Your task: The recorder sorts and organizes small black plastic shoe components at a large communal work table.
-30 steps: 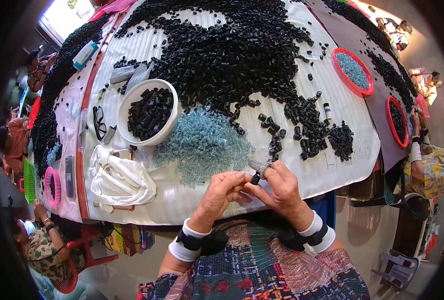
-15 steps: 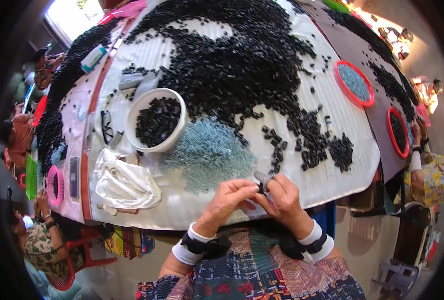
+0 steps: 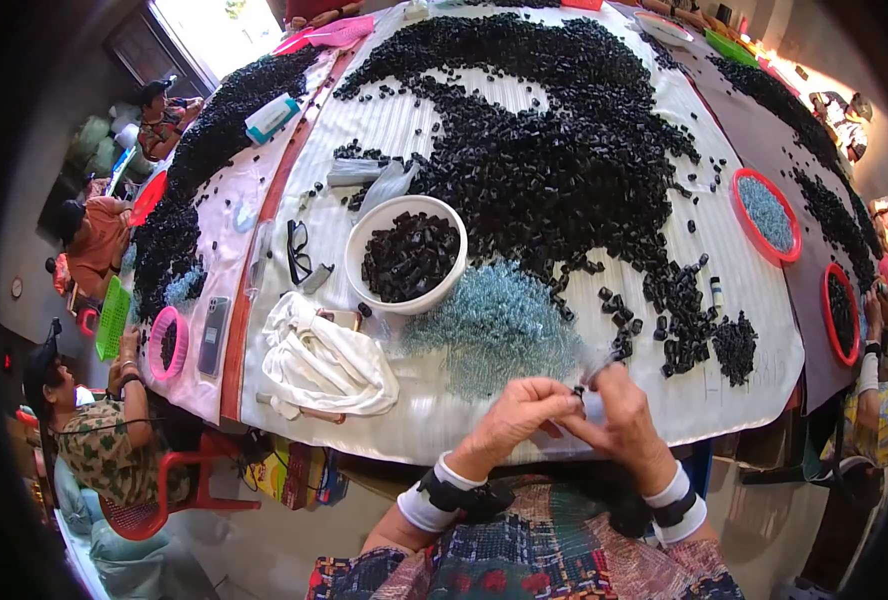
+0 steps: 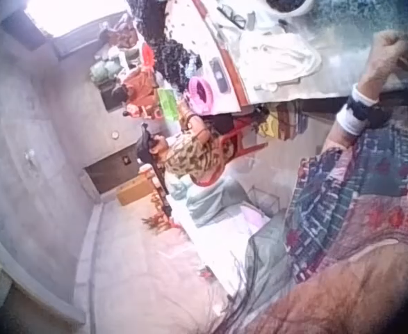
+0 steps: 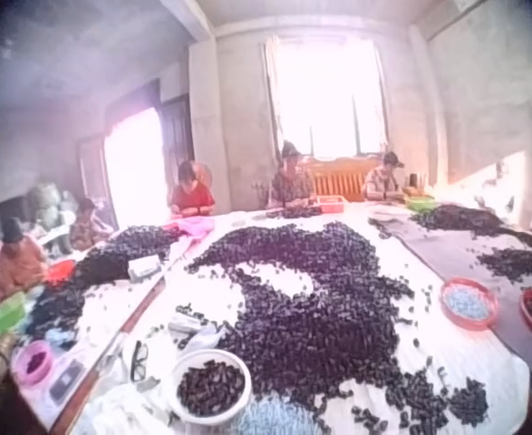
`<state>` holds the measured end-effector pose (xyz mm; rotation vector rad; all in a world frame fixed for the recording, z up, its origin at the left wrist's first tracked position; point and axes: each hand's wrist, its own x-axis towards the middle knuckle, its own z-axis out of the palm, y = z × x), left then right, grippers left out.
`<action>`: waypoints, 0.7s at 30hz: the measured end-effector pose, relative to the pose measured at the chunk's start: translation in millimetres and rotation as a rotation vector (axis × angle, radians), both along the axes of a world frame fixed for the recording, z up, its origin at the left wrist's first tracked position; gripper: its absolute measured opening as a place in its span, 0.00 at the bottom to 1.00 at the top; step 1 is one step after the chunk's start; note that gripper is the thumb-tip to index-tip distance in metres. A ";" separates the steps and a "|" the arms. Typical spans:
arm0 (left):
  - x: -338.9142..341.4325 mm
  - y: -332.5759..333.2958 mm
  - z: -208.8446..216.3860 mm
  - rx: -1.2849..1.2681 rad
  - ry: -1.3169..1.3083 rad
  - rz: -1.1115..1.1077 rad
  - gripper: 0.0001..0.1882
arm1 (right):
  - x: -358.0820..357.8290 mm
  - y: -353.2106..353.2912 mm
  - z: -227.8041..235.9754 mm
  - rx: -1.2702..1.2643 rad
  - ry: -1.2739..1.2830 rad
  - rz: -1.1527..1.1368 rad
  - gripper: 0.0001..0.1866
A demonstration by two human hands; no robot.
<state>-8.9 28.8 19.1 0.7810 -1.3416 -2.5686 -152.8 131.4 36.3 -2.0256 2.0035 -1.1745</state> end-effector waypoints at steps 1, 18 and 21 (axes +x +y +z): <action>-1.4 -6.0 5.2 0.014 0.001 -0.014 0.09 | -4.4 -1.9 1.4 -0.004 -0.063 -0.030 0.15; 53.4 -142.3 27.6 0.139 0.200 0.745 0.12 | -44.0 10.0 -26.8 0.078 -0.205 -0.410 0.07; 42.5 -134.8 23.5 0.086 0.239 0.668 0.09 | -46.6 11.0 -25.2 0.122 -0.129 -0.437 0.07</action>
